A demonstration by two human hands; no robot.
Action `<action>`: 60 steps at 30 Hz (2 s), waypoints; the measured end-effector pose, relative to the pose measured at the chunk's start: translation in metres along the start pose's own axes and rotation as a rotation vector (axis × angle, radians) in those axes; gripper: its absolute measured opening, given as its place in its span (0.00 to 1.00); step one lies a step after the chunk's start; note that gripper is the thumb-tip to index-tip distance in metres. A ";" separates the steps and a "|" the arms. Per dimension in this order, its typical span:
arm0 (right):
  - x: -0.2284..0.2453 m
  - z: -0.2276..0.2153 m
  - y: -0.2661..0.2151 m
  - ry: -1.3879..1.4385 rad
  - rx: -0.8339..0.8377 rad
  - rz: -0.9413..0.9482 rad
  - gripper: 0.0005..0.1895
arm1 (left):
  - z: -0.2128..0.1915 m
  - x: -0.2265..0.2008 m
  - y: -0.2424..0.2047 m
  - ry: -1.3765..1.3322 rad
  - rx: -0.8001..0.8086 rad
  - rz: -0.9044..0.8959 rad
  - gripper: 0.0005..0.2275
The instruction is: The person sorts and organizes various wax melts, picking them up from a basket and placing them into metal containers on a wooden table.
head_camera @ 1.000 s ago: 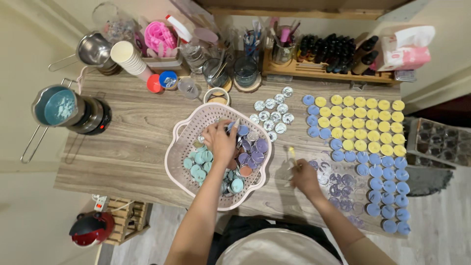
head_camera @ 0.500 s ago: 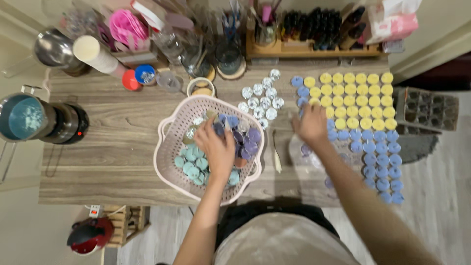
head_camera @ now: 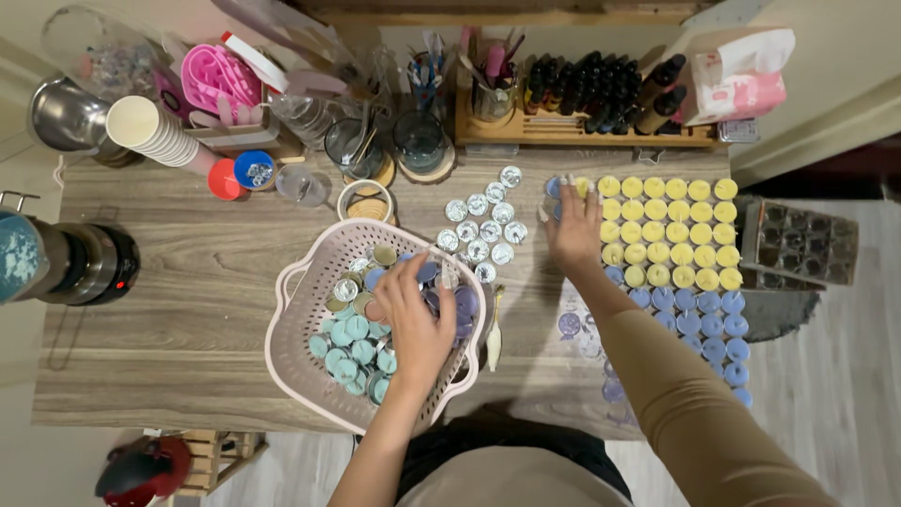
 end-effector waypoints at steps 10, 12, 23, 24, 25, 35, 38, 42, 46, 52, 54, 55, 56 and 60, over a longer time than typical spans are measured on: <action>-0.001 -0.038 0.020 0.123 -0.226 -0.073 0.35 | 0.048 -0.018 0.052 -0.117 0.066 0.077 0.20; 0.001 -0.039 0.024 0.081 -0.239 -0.081 0.34 | 0.055 -0.024 0.060 -0.126 0.071 0.088 0.20; 0.021 -0.034 0.010 0.132 -0.179 -0.080 0.21 | 0.064 0.000 0.047 -0.308 0.051 -0.195 0.19; 0.024 -0.038 0.008 0.149 -0.192 -0.113 0.21 | 0.064 0.001 0.046 -0.307 0.048 -0.196 0.19; 0.028 -0.042 0.003 0.166 -0.201 -0.145 0.20 | 0.064 0.002 0.044 -0.313 0.053 -0.213 0.18; 0.013 -0.042 0.026 0.006 -0.200 -0.013 0.25 | 0.059 0.005 0.040 -0.410 0.044 -0.316 0.20; -0.004 -0.017 0.038 -0.065 -0.090 0.052 0.21 | 0.055 0.011 0.036 -0.389 0.036 -0.335 0.20; -0.008 -0.002 0.048 -0.114 0.031 0.009 0.14 | 0.050 0.014 0.034 -0.367 0.036 -0.309 0.20; -0.010 0.001 0.052 -0.075 0.067 -0.026 0.17 | 0.053 0.019 0.024 -0.372 0.033 -0.335 0.20; -0.019 0.007 0.058 0.025 0.163 0.074 0.14 | 0.043 0.043 0.025 -0.460 -0.064 -0.366 0.19; -0.014 -0.005 0.056 0.043 0.144 0.074 0.13 | 0.035 0.049 0.027 -0.516 -0.083 -0.419 0.18; -0.010 -0.013 0.056 0.064 0.121 0.075 0.12 | 0.029 0.049 0.030 -0.472 -0.082 -0.411 0.17; -0.003 -0.021 0.055 0.065 0.119 0.076 0.12 | 0.024 0.047 0.034 -0.428 -0.082 -0.403 0.17; 0.019 -0.103 0.018 0.249 -0.283 0.123 0.07 | 0.025 0.041 0.037 -0.401 -0.038 -0.488 0.16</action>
Point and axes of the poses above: each hand's wrist, its own y-axis towards the middle knuckle, its own z-axis out of the palm, x = y × z, the point moved 9 cm from there along y, towards the middle knuckle, and after that the axes turned 13 degrees about -y, right-handed, at the moved point
